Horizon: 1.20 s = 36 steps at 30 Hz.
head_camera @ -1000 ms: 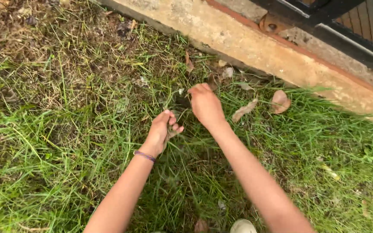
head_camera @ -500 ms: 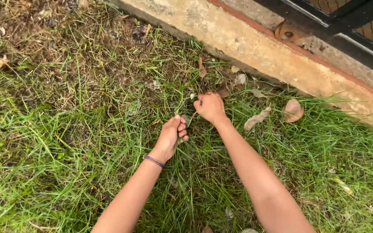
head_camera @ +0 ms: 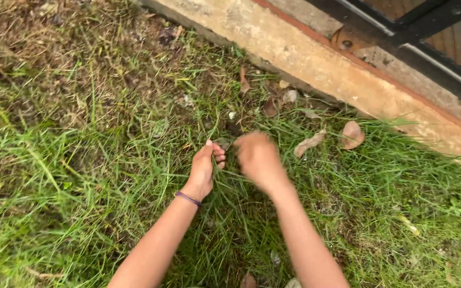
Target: Manually pulling weeds and grass from the soil and placing them into a red trash bin.
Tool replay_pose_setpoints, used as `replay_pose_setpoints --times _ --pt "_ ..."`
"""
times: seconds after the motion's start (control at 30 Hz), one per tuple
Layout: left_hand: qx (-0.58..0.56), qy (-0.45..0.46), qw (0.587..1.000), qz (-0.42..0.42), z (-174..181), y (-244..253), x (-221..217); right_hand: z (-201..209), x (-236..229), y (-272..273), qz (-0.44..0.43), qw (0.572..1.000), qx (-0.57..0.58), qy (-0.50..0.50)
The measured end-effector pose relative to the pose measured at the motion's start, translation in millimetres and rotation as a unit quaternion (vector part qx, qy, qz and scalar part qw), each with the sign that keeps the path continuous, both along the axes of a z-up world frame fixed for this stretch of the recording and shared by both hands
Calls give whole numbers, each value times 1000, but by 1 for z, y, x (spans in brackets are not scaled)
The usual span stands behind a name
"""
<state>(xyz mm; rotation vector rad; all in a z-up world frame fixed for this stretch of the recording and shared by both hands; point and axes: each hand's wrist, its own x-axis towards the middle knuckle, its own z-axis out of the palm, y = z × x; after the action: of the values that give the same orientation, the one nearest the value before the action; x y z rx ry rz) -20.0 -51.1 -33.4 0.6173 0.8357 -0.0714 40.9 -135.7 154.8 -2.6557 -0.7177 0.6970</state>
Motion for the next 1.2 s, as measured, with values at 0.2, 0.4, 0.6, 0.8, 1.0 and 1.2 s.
replay_pose_setpoints --times 0.2,0.4,0.6,0.8,1.0,1.2 --pt "-34 -18 999 12 18 5 -2 -140 106 -41 192 927 -275 -166" --pt "-36 -47 998 16 11 6 -2 -178 105 -61 147 942 -254 -165" --pt "-26 -52 998 18 4 5 0 -164 72 -61 -19 988 -118 -100" --pt "-30 -31 999 -11 3 11 1 -183 61 -72 -128 951 255 -116" --pt "9 -35 999 -24 29 -9 20 -67 25 -28 -104 982 156 23" --pt "-3 -9 999 -46 40 -10 29 -34 -7 19 32 999 -12 -17"
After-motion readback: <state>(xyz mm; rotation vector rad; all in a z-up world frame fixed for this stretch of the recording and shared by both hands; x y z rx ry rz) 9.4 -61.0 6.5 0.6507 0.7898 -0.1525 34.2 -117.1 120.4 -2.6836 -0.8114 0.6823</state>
